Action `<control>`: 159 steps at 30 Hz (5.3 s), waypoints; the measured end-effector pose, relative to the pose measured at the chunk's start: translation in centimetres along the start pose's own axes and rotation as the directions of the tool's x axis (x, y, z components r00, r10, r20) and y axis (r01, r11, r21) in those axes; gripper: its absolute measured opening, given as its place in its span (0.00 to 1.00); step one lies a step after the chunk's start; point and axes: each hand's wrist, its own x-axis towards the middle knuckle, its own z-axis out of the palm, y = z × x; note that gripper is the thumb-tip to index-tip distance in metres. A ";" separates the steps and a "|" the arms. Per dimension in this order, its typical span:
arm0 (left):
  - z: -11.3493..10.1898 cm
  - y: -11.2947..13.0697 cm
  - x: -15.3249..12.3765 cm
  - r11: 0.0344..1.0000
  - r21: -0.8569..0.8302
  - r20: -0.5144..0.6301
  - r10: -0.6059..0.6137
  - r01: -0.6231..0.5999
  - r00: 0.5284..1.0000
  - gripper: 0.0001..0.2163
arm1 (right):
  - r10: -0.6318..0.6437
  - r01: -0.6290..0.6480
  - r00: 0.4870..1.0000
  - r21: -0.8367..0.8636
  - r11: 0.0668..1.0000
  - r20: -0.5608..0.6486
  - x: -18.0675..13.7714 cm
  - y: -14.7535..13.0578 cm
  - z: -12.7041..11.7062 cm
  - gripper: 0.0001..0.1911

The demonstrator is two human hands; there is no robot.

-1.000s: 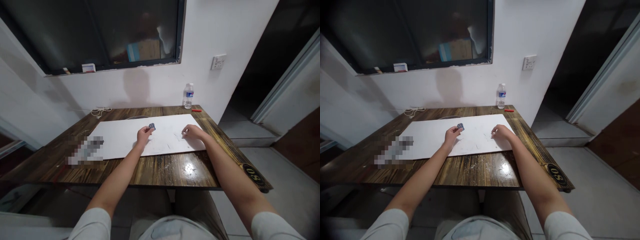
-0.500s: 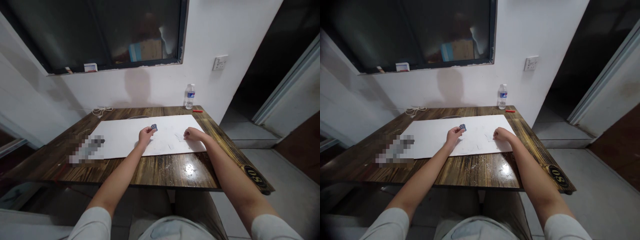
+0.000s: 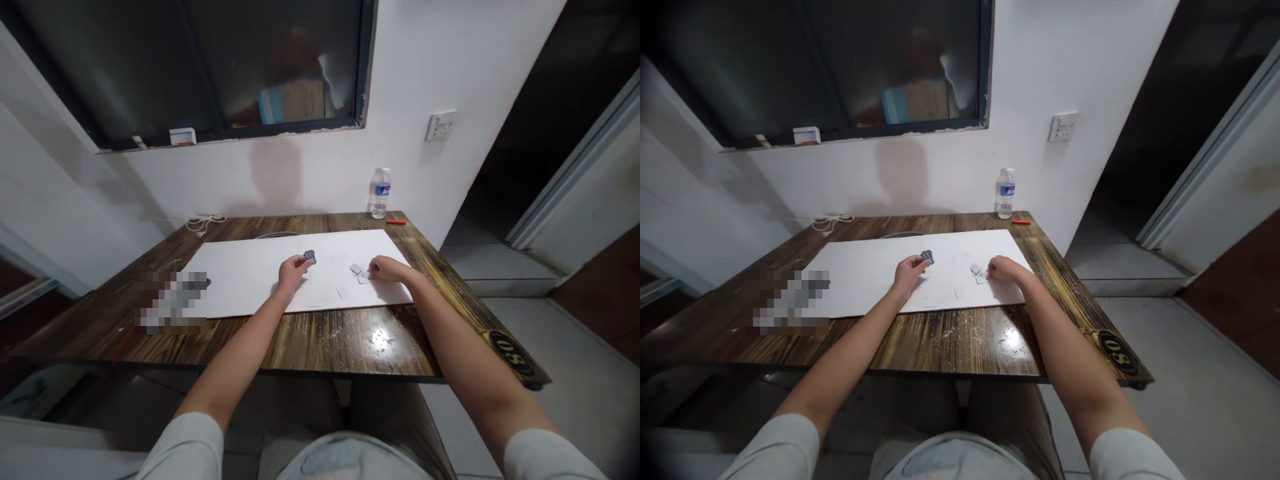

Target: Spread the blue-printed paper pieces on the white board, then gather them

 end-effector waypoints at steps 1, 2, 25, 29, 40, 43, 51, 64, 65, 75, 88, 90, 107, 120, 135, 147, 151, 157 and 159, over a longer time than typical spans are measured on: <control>0.0 0.1 0.0 1.000 -0.002 0.000 -0.005 0.005 1.000 0.17 | 0.007 -0.007 1.000 -0.011 1.000 -0.011 0.0 -0.1 0.0 0.06; 0.0 0.2 -0.1 1.000 -0.005 0.000 -0.011 0.011 1.000 0.17 | 0.008 -0.009 1.000 -0.016 1.000 -0.024 -0.1 -0.1 -0.1 0.07; 0.9 1.0 -1.2 0.999 0.034 0.233 -0.014 0.006 0.972 0.18 | -0.037 0.245 0.965 0.843 0.479 -0.259 -0.7 -7.8 2.4 0.22; 0.9 1.8 -1.8 0.999 0.052 0.298 -0.016 0.001 0.955 0.16 | -0.022 0.395 0.881 0.709 0.585 -0.473 -1.0 -8.8 3.0 0.20; 1.1 1.6 -1.7 0.998 0.003 0.451 -0.052 0.057 0.891 0.19 | -0.526 0.724 0.497 -0.004 0.689 -0.690 -1.9 -8.3 2.9 0.12; 1.0 1.4 -1.6 0.998 -0.027 0.492 -0.029 0.048 0.870 0.19 | -0.623 0.744 0.385 -0.171 0.646 -0.680 -1.4 -7.8 3.0 0.11; 0.7 1.5 -1.9 0.992 -0.105 0.519 -0.005 0.069 0.855 0.20 | -0.693 0.725 0.328 -0.299 0.620 -0.641 -1.1 -7.3 3.0 0.12; 0.5 2.2 -2.0 0.988 -0.133 0.436 -0.017 0.083 0.900 0.16 | -0.635 0.597 0.494 -0.299 0.744 -0.594 -1.2 -7.6 3.0 0.18; 0.5 2.2 -1.9 0.987 -0.134 0.417 -0.023 0.087 0.909 0.16 | -0.611 0.596 0.507 -0.264 0.758 -0.609 -1.2 -7.6 2.8 0.18; 0.5 1.6 -1.2 0.985 -0.136 0.203 -0.077 0.106 0.976 0.15 | -0.215 0.255 0.927 0.098 0.962 -0.306 0.2 -1.6 0.2 0.07; 0.4 1.4 -1.2 0.987 -0.099 0.204 -0.104 0.126 0.973 0.16 | -0.040 0.040 0.998 -0.007 0.999 0.040 0.0 -1.2 0.2 0.07; 0.3 1.5 -1.2 0.987 -0.100 0.205 -0.099 0.122 0.974 0.16 | -0.036 0.037 0.999 -0.019 0.999 0.016 -0.2 -1.3 0.1 0.07; 0.4 1.6 -1.6 0.994 0.005 0.334 -0.102 0.106 0.937 0.17 | -0.452 0.687 0.638 0.197 0.699 -0.623 -1.0 -6.5 0.9 0.14; 0.4 2.2 -2.0 0.998 0.013 0.425 -0.066 0.066 0.903 0.19 | -0.590 0.724 0.479 -0.086 0.684 -0.650 -1.2 -7.7 2.6 0.10; 0.2 2.6 -2.2 0.996 -0.082 0.474 0.014 0.028 0.881 0.20 | -0.647 0.654 0.477 -0.252 0.713 -0.595 -0.9 -7.3 2.8 0.10; 0.2 1.9 -1.3 0.992 -0.129 0.278 0.039 -0.003 0.960 0.16 | -0.441 0.543 0.632 -0.043 0.839 -0.637 0.2 -4.5 1.5 0.07; 0.2 1.5 -0.9 0.991 -0.136 0.222 0.026 0.004 0.975 0.16 | -0.288 0.348 0.836 0.045 0.936 -0.468 0.8 -0.9 0.9 0.05; 0.3 1.2 -0.9 0.994 -0.105 0.240 0.016 0.010 0.971 0.16 | -0.096 0.108 0.966 0.038 0.993 -0.241 0.4 0.3 0.8 0.15; 0.3 1.2 -0.9 0.996 -0.093 0.242 0.013 0.010 0.970 0.16 | -0.094 0.096 0.960 -0.006 0.995 -0.263 0.1 -0.6 1.0 0.20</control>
